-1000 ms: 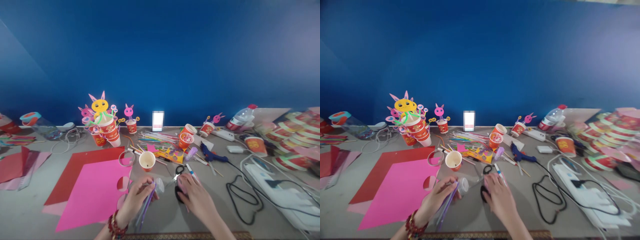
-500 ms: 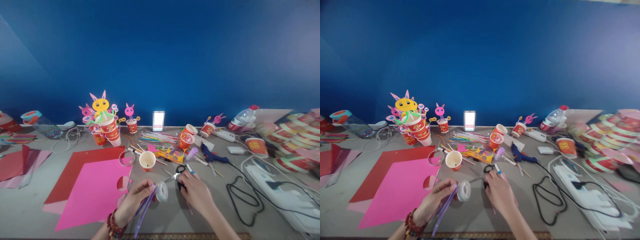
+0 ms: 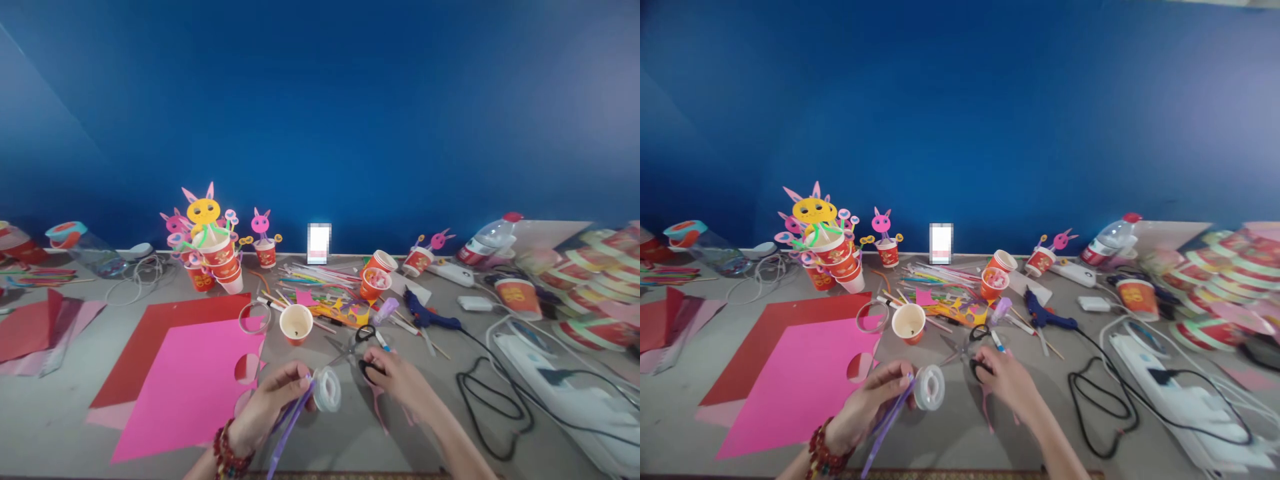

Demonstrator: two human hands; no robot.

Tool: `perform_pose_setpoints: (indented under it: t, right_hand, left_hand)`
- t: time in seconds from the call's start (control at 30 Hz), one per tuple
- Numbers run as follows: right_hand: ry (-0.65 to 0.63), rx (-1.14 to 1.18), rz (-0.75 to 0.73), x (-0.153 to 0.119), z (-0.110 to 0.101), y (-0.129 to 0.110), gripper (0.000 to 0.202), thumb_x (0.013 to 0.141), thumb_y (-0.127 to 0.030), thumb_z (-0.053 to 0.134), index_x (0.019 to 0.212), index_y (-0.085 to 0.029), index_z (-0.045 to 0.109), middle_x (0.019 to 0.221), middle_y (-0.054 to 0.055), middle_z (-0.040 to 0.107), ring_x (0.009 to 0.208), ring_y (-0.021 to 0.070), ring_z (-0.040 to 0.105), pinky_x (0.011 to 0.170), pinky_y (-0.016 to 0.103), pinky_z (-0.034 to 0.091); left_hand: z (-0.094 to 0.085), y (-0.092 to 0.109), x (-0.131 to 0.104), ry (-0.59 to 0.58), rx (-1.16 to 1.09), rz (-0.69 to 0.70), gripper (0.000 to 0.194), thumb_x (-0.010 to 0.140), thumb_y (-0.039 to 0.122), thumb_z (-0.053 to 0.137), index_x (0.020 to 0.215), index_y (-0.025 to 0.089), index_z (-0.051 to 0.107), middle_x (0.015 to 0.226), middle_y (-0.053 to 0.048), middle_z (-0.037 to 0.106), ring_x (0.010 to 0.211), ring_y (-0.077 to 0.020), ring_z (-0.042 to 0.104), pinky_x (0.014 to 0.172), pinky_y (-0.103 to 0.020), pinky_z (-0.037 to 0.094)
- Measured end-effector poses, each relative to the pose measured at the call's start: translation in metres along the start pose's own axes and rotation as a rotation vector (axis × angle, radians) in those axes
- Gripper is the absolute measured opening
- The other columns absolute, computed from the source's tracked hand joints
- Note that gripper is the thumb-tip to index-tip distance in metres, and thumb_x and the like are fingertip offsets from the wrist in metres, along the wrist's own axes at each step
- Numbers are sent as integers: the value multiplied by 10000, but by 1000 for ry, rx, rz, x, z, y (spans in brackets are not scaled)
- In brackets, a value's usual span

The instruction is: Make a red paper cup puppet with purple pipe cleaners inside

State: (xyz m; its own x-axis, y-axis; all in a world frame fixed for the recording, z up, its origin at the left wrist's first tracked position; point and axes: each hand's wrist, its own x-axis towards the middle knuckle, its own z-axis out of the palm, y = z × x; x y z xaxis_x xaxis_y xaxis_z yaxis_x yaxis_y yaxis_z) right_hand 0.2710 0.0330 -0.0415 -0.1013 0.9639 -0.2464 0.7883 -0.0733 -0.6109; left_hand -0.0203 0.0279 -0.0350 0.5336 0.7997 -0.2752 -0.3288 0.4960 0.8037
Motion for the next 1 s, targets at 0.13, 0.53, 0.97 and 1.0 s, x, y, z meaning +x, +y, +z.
perform_pose_setpoints:
  t: [0.13, 0.53, 0.97, 1.0]
  right_hand:
    - [-35, 366, -24, -1, -6, 13, 303, 882, -489, 550, 767, -209, 557, 642, -38, 508, 584, 138, 464, 565, 246, 337]
    - [-212, 934, -307, -41, -13, -39, 535, 840, -659, 650, 642, -170, 740, 603, 37, 524, 604, 168, 466, 580, 301, 346]
    - [-191, 1208, -216, -30, 29, -46, 389, 719, -480, 859, 847, -180, 648, 796, 5, 579, 736, 139, 519, 672, 231, 415]
    - [-207, 1195, -212, -31, 28, -46, 406, 709, -481, 867, 870, -180, 646, 813, 8, 587, 746, 139, 529, 682, 228, 428]
  left_hand:
    - [-1, 0, -1, -43, -5, 30, 219, 843, 363, 762, 841, 172, 655, 805, -29, 673, 728, -147, 632, 682, -239, 419]
    - [9, 21, 2, -208, 282, 280, 220, 842, 400, 748, 810, 188, 701, 838, -29, 628, 869, -187, 580, 1078, -373, 298]
    - [24, 16, -1, -415, 14, 238, 298, 825, 437, 749, 774, 160, 652, 799, -46, 578, 776, -174, 513, 749, -293, 385]
    - [24, 15, -1, -403, -9, 238, 290, 823, 430, 754, 781, 160, 658, 803, -45, 583, 771, -170, 520, 744, -290, 386]
